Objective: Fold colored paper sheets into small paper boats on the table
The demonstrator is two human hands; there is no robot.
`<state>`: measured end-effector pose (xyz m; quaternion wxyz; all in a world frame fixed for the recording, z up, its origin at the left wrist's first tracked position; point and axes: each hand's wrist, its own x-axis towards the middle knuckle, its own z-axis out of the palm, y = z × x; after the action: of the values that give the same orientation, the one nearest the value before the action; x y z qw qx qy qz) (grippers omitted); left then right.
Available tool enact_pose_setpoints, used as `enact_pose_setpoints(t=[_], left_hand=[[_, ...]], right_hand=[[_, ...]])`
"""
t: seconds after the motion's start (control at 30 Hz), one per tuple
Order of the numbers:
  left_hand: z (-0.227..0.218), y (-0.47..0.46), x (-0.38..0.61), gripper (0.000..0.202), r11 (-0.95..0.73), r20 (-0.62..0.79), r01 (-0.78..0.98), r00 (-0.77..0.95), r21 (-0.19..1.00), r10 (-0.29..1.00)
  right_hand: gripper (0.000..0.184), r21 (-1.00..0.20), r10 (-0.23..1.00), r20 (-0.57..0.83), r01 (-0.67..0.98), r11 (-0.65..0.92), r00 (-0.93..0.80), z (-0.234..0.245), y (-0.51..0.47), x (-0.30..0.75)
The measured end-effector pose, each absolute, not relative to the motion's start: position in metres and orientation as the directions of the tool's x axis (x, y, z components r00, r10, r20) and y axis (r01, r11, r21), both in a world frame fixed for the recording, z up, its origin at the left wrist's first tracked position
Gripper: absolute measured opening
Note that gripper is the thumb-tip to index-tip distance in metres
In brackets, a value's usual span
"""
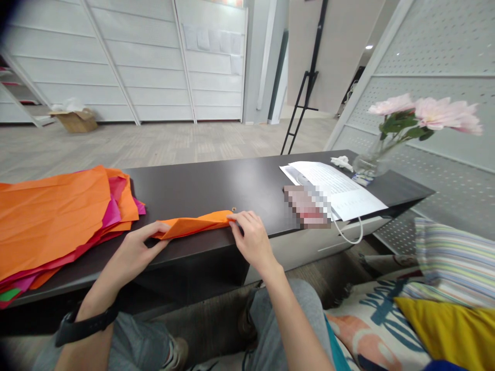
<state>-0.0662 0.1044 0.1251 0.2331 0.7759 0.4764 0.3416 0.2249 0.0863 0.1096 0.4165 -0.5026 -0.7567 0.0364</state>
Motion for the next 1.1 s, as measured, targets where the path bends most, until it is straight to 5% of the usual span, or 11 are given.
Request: enact_pose_setpoints(t=[0.3, 0.43, 0.57, 0.73, 1.1], left_hand=[[0.1255, 0.1032, -0.0648, 0.015, -0.435, 0.307, 0.569, 0.311, 0.698, 0.9], [0.1283, 0.1021, -0.0636, 0.016, -0.432, 0.302, 0.578, 0.312, 0.692, 0.901], [0.1292, 0.1025, -0.0634, 0.016, -0.443, 0.304, 0.573, 0.325, 0.69, 0.895], [0.1253, 0.1044, -0.0646, 0.014, -0.439, 0.31, 0.58, 0.313, 0.686, 0.898], [0.1265, 0.1013, -0.0634, 0.022, -0.397, 0.251, 0.568, 0.32, 0.721, 0.913]], right_hand=[[0.016, -0.367, 0.779, 0.567, 0.765, 0.529, -0.267, 0.1106, 0.0842, 0.2233], [0.025, -0.45, 0.809, 0.557, 0.751, 0.483, -0.186, 0.108, 0.0866, 0.2251], [0.008, -0.539, 0.815, 0.569, 0.698, 0.471, -0.111, 0.1087, 0.0875, 0.2259], [0.011, -0.571, 0.802, 0.587, 0.645, 0.508, -0.112, 0.1137, 0.0859, 0.2237], [0.006, -0.649, 0.909, 0.398, 0.664, 0.372, -0.122, 0.1124, 0.0874, 0.227]])
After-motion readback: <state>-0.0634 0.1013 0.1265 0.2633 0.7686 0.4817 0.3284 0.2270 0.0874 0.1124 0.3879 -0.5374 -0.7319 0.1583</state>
